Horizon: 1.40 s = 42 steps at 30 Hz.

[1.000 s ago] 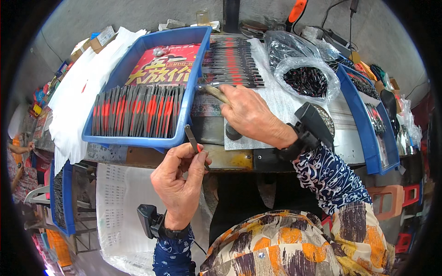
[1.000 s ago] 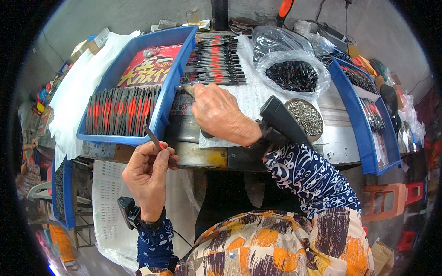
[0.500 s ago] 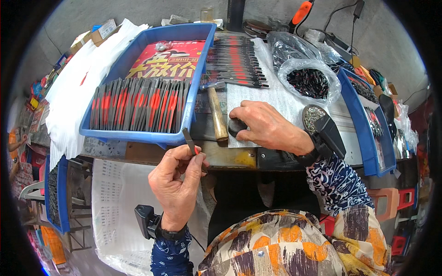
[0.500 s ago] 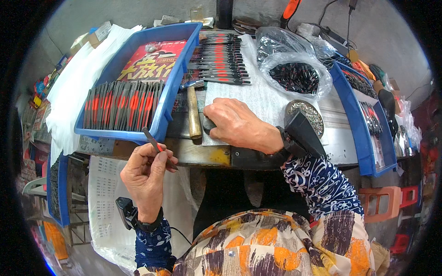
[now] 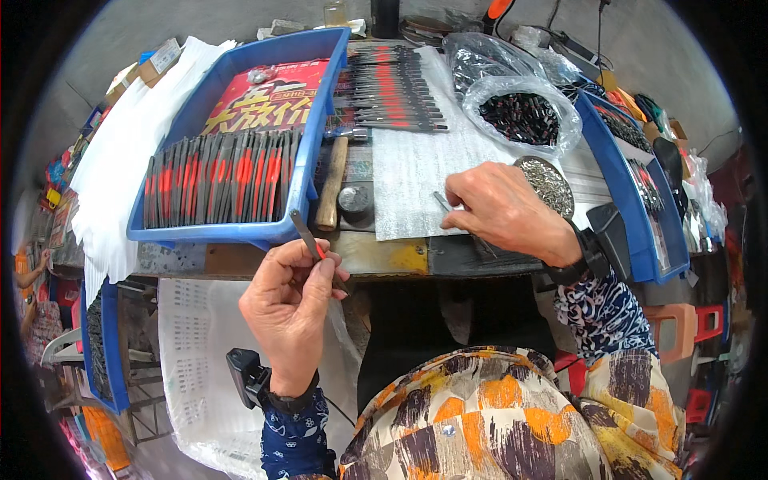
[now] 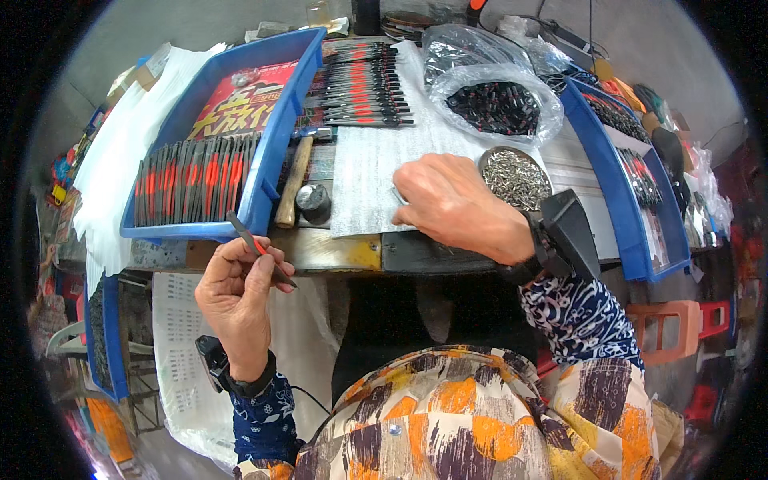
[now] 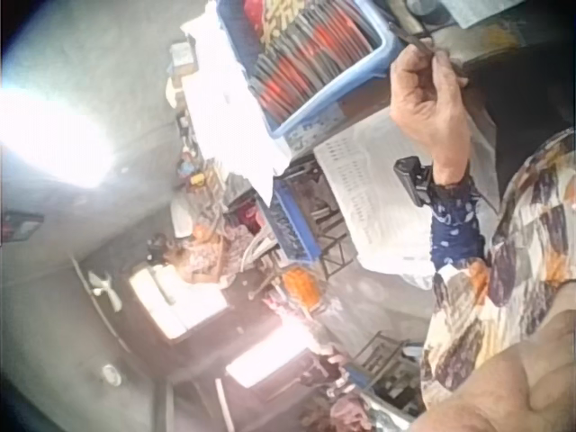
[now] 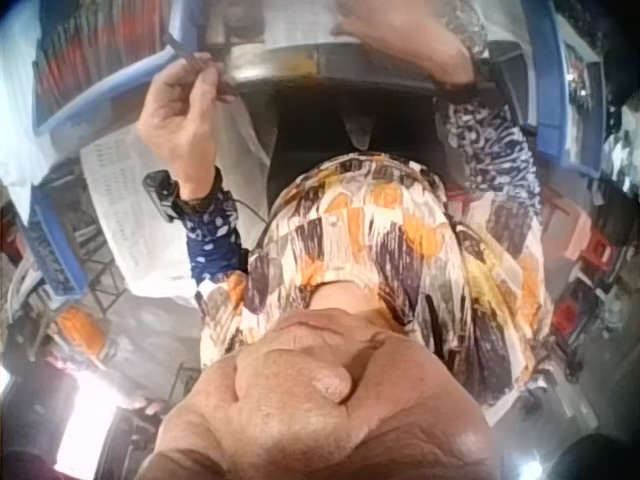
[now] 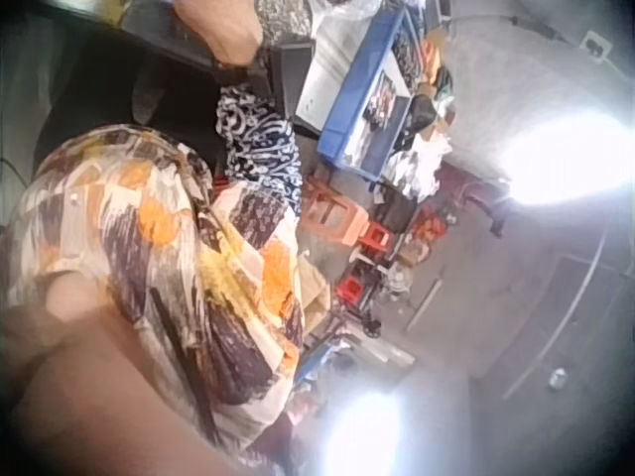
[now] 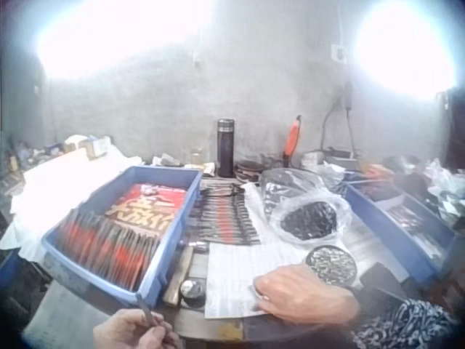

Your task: The person assembles small pencil-like components by inserting metal pins into black plastic bodies and securing them with a red ring. They repeatedly pick parts from trays and a bowl, insert the pins, and place finished units into a blue bin. A hammer is used once to tap a pin into place.

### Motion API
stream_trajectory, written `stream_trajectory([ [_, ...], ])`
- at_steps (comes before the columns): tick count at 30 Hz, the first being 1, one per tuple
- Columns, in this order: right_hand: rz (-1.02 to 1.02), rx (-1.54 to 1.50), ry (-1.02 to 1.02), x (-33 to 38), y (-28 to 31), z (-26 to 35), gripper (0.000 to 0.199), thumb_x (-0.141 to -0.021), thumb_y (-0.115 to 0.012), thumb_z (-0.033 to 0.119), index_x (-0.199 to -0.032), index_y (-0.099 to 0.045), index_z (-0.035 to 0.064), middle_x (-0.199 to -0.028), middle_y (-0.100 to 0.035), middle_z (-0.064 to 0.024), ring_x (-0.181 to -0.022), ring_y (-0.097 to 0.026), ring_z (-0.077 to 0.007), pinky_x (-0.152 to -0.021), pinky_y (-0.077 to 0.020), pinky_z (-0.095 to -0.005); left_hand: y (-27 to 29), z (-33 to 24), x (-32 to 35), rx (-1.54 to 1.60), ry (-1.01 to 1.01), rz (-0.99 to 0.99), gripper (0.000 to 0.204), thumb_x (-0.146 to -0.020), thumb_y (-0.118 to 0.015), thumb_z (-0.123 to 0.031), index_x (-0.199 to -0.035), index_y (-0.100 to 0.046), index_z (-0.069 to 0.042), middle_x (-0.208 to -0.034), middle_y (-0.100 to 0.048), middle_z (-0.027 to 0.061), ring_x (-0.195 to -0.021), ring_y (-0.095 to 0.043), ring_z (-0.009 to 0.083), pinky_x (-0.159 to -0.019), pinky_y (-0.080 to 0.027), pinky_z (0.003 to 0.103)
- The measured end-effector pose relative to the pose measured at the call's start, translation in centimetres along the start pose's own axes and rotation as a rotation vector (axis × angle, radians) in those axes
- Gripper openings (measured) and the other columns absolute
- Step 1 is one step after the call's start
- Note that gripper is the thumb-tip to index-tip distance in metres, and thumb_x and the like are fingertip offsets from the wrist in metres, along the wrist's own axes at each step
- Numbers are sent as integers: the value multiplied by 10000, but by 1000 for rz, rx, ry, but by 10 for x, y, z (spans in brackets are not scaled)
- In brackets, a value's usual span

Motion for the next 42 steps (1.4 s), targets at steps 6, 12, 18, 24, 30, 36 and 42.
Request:
stream_trajectory([
  [6, -134, -53, 21, 20, -9, -7, 287, -808, -725, 269, -769, -610, 9, -671, -580, -149, -676, -585, -346, -620, -451, -433, -22, -4, -2, 152, -22, 129, 88, -936, -611, -24, -983, -611, 50, -872, -669, 116, -745, -671, 151, -586, -559, 232],
  [12, 180, -417, -318, 8, -9, -29, 236, -691, -702, 145, -686, -668, -88, -621, -615, -215, -609, -621, -320, -601, -479, -393, -41, -12, 0, 128, -2, 165, 129, -941, -605, -26, -1038, -608, 58, -878, -670, 116, -743, -671, 149, -583, -560, 228],
  [18, -21, -567, -350, 23, 10, -15, 235, -690, -646, 113, -741, -669, -115, -598, -606, -214, -492, -576, -245, -530, -481, -364, -57, -17, 1, 137, 58, 246, 170, -943, -613, -52, -1075, -608, 54, -841, -673, 95, -703, -668, 136, -570, -549, 218],
  [24, -37, -1024, -333, 56, 25, 18, 158, -844, -598, 31, -975, -623, -52, -639, -622, -30, -523, -574, -68, -485, -481, -228, -73, -17, 5, 166, 130, 331, 162, -944, -623, -84, -1047, -623, 40, -824, -683, 94, -690, -667, 129, -539, -521, 211],
  [30, -63, -1251, -370, 78, 20, 35, 110, -923, -623, 58, -1003, -582, -5, -750, -620, -16, -563, -584, -52, -497, -476, -175, -92, -14, 16, 195, 211, 335, 139, -924, -647, -73, -1003, -647, 41, -845, -687, 93, -720, -668, 135, -564, -546, 230],
  [36, -171, -1225, -288, 92, 18, 40, 273, -937, -639, 108, -1178, -572, 0, -856, -646, -19, -638, -591, -35, -531, -489, -173, -103, -15, 23, 223, 232, 369, 138, -911, -659, -56, -998, -653, 50, -845, -687, 91, -725, -665, 134, -568, -552, 241],
  [42, -204, -1197, -273, 99, 17, 44, 428, -922, -662, 118, -1319, -539, 18, -869, -653, -21, -650, -585, -39, -539, -501, -184, -111, -13, 29, 243, 238, 364, 143, -903, -665, -41, -1003, -658, 60, -857, -690, 87, -716, -657, 118, -575, -557, 243],
])
Point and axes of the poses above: each hand's wrist, its own x-axis away from the middle knuckle, its own y-axis out of the back of the hand, z = x × y, the point moved 2 cm from there along -x, towards the middle knuckle
